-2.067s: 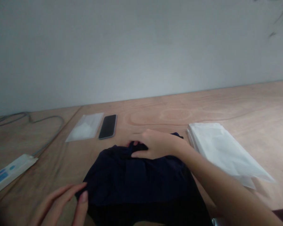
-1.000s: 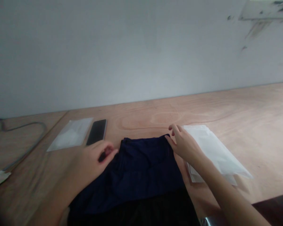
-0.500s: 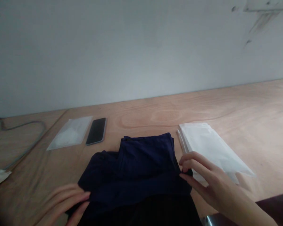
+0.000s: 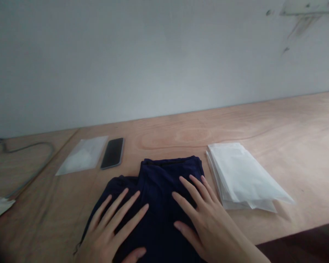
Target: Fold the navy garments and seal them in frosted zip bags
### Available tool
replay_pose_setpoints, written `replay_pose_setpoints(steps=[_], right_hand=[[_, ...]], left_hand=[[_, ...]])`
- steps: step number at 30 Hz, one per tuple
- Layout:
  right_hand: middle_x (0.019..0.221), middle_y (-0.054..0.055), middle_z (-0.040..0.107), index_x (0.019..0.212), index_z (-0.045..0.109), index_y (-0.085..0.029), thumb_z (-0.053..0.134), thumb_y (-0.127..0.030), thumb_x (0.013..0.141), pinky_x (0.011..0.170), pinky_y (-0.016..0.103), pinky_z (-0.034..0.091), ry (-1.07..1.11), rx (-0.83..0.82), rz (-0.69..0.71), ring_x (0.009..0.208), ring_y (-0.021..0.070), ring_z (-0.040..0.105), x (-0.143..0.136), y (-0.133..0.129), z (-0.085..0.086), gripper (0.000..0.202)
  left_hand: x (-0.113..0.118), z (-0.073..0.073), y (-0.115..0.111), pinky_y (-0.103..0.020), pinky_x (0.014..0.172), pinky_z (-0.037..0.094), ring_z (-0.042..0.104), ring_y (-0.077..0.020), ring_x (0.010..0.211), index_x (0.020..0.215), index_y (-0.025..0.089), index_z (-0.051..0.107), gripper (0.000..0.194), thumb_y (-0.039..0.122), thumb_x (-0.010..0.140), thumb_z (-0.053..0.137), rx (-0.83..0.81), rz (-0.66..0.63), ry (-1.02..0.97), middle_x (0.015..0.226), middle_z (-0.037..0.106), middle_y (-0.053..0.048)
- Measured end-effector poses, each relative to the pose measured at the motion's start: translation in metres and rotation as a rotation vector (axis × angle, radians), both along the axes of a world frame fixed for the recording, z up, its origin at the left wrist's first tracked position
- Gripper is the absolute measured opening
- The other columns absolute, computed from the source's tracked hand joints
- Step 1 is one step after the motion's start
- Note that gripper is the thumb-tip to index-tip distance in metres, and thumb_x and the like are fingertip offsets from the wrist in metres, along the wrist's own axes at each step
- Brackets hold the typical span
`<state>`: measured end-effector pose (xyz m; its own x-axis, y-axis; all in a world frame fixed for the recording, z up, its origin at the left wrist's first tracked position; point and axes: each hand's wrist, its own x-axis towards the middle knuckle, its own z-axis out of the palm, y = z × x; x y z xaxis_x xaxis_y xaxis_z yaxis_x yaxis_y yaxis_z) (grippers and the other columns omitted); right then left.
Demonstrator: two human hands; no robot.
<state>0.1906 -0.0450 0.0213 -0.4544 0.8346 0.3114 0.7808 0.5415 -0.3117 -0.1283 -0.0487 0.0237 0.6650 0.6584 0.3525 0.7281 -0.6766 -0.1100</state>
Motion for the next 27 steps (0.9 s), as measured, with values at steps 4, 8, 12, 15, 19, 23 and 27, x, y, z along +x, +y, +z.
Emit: replay_pose_setpoints(steps=[4,8,12,15,19,23,27], right_hand=[[0.178,0.012,0.016,0.165,0.036,-0.036,0.064,-0.046,0.099,0.119,0.078,0.033,-0.109,-0.044,-0.004,0.159,0.0485,0.022,-0.012,0.018,-0.029,0.072],[0.179,0.010,0.011,0.165,0.037,-0.037,0.065,-0.049,0.099,0.122,0.075,0.029,-0.099,-0.083,0.005,0.161,0.0463,0.016,-0.006,0.043,-0.035,0.072],[0.177,0.011,0.020,0.163,0.042,-0.035,0.064,-0.050,0.100,0.123,0.074,0.028,-0.099,-0.074,0.014,0.162,0.0447,0.016,-0.003,0.066,-0.034,0.069],[0.177,0.011,0.021,0.163,0.042,-0.034,0.064,-0.051,0.100,0.123,0.073,0.027,-0.094,-0.068,0.016,0.162,0.0442,0.017,-0.004,0.073,-0.038,0.069],[0.178,0.012,0.017,0.163,0.041,-0.034,0.063,-0.049,0.101,0.124,0.074,0.026,-0.099,-0.064,0.015,0.162,0.0441,0.015,-0.005,0.072,-0.035,0.068],[0.176,0.011,0.024,0.164,0.040,-0.032,0.061,-0.047,0.102,0.125,0.071,0.028,-0.086,-0.068,0.025,0.162,0.0404,0.018,0.008,0.053,-0.018,0.067],[0.168,0.009,0.044,0.157,0.052,-0.033,0.071,-0.049,0.096,0.115,0.056,0.053,-0.070,-0.107,0.127,0.154,0.0365,0.042,0.041,0.014,-0.007,0.065]], left_hand=[[0.011,-0.007,0.017,-0.076,0.122,0.020,0.033,-0.0457,0.156,0.166,0.031,0.035,0.088,0.070,0.092,0.063,-0.051,0.067,0.113,0.172,0.035,-0.012],[0.010,-0.016,0.033,-0.078,0.122,0.017,0.027,-0.0451,0.158,0.168,0.034,0.028,0.087,0.070,0.095,0.059,-0.123,0.098,0.073,0.175,0.030,-0.011],[0.012,-0.016,0.053,-0.080,0.120,0.020,0.029,-0.0459,0.157,0.167,0.035,0.029,0.084,0.067,0.097,0.059,-0.171,0.103,0.033,0.174,0.031,-0.012],[0.013,-0.016,0.061,-0.080,0.119,0.022,0.028,-0.0460,0.158,0.168,0.036,0.027,0.083,0.066,0.097,0.060,-0.194,0.110,0.032,0.175,0.030,-0.012],[0.015,-0.013,0.060,-0.081,0.118,0.025,0.026,-0.0467,0.158,0.168,0.033,0.026,0.084,0.063,0.098,0.060,-0.189,0.095,0.042,0.175,0.028,-0.014],[0.004,-0.005,0.040,-0.075,0.121,0.030,0.035,-0.0429,0.155,0.164,0.027,0.038,0.077,0.056,0.098,0.064,-0.145,0.026,-0.073,0.169,0.038,-0.016],[-0.035,-0.014,0.006,-0.055,0.114,0.051,0.060,-0.0332,0.134,0.137,0.033,0.067,0.047,0.056,0.096,0.069,-0.080,-0.027,-0.305,0.139,0.067,-0.010]])
